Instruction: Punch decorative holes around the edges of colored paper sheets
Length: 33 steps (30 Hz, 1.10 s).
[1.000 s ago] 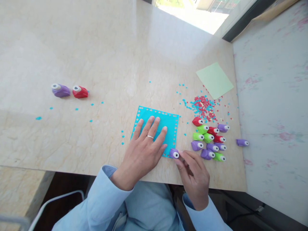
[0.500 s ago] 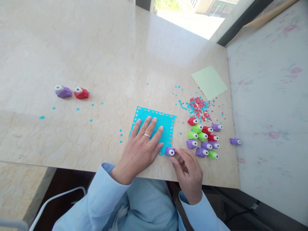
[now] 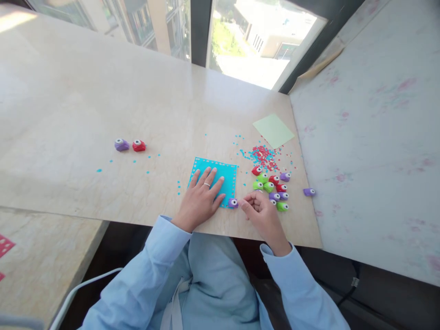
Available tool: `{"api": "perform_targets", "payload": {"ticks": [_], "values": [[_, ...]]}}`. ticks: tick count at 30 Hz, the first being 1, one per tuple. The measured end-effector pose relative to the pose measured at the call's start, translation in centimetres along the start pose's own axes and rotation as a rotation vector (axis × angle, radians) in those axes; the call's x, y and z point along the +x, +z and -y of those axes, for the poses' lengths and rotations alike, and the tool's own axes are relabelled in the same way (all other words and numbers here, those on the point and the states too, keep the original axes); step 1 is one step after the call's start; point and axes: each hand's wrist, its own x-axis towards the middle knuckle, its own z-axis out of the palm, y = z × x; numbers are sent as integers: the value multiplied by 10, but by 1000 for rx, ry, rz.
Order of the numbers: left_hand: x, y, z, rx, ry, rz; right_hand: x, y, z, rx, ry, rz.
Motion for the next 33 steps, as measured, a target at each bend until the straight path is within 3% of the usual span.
{"api": "perform_targets", "payload": {"ticks": [7, 13, 26, 33], "values": [[-1, 2, 1, 9, 3, -15, 24, -7, 13, -159, 55, 219], [-1, 2, 1, -7, -11, -6, 32, -7, 18, -422, 53, 221], [-1, 4, 0, -49, -17, -19, 34, 2, 34, -736, 170, 244], [-1, 4, 1, -86, -18, -27, 50, 13, 51, -973, 225, 325]]}}
